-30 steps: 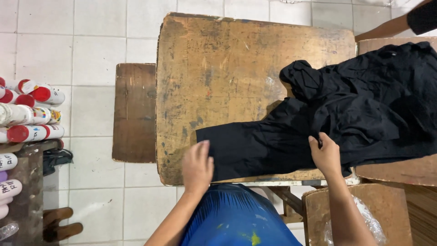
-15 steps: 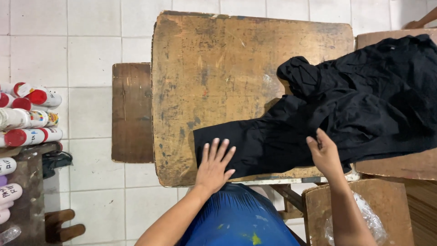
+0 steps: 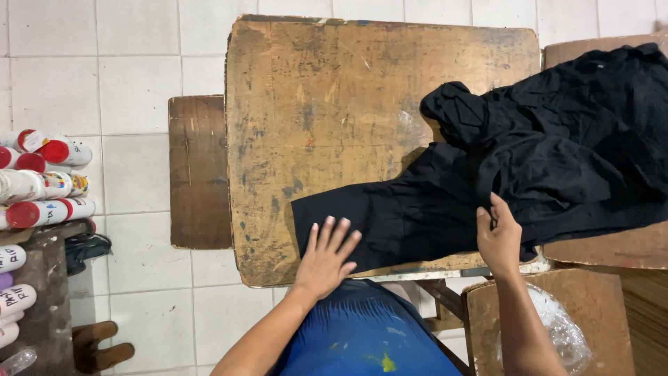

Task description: The person irons a black garment on a wooden table using a steam iron. They smooth the fabric, apply heat to a specific area, and then fold the garment. The person repeats this process with another black garment, ironing and folding it as well.

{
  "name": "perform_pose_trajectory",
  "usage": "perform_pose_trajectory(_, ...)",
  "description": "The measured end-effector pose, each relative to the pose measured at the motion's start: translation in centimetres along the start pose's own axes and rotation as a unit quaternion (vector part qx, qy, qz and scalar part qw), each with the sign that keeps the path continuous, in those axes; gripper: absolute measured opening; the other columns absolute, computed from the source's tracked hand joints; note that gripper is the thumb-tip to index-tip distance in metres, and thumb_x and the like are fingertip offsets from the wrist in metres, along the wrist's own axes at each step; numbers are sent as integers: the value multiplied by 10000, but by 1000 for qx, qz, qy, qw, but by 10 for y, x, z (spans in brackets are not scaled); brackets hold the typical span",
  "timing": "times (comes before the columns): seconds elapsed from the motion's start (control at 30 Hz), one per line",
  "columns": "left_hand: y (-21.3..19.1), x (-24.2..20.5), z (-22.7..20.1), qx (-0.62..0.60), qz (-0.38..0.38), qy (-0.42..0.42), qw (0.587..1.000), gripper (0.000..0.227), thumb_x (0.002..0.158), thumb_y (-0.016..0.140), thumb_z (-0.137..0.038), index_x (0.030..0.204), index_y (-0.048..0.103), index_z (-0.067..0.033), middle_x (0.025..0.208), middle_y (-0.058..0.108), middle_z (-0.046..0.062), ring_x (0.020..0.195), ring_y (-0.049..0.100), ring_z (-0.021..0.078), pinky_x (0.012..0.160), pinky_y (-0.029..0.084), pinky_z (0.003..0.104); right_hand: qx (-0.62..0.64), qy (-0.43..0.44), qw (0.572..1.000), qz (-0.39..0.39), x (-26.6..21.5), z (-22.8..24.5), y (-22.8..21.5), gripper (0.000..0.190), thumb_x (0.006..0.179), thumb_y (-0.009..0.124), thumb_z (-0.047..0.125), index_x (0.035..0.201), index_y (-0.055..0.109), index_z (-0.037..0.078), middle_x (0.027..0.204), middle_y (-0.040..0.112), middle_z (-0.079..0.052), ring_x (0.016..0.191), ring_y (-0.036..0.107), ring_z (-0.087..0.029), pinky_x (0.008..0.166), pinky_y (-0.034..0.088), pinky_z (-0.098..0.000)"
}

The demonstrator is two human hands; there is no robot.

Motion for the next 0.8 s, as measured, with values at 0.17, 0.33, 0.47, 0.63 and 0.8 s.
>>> perform_pose_trajectory(0.17,-16,21,13,-43,-7,-7,999,657,1051,370,-435,1625,225,-151,1701,155,134,1551,94,417,1242,79,578,6,-40,998,-38,2,-4,-4,368,1043,628,53,1401,623,-31,1096,664,-374,1133,616,-489,864,523,-551)
perform_pose_trajectory(0.33,-47,53,27,-61,167,-46,983,1216,706,666,-788,1643,133,-224,1727,-11,60,1560,-65,414,1267,-40,582,-24,-53,998,-37,2,1,-9,389,1022,659,41,1405,619,-18,1116,671,-362,1127,620,-480,861,531,-545)
perform_pose_trajectory(0.47,-67,61,24,-43,215,-64,973,1364,591,708,-830,1649,54,-269,1726,-79,53,1550,-123,439,1257,-75,603,-42,-34,998,-22,1,-17,-7,451,1002,671,86,1443,598,30,1116,657,-384,1114,612,-498,872,532,-571)
perform_pose_trajectory(0.63,-78,59,20,-36,217,-56,974,1404,574,744,-812,1651,58,-230,1719,-81,130,1542,-122,475,1230,-50,661,-351,-241,899,-104,-30,-7,22,706,770,800,156,1451,615,173,1305,633,-140,1199,584,-349,974,455,-452)
perform_pose_trajectory(0.8,-68,41,21,-46,225,-38,972,1316,628,707,-809,1647,86,-254,1721,-48,98,1555,-88,436,1246,-26,631,-300,-380,867,117,-102,5,120,530,782,771,231,1290,626,276,1173,621,-37,1112,564,-273,941,387,-441)
Point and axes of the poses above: each hand's wrist, its own x-axis towards the middle knuckle, its own y-axis out of the palm, z = x × y, the point moved 3 cm from there along x, towards the middle knuckle
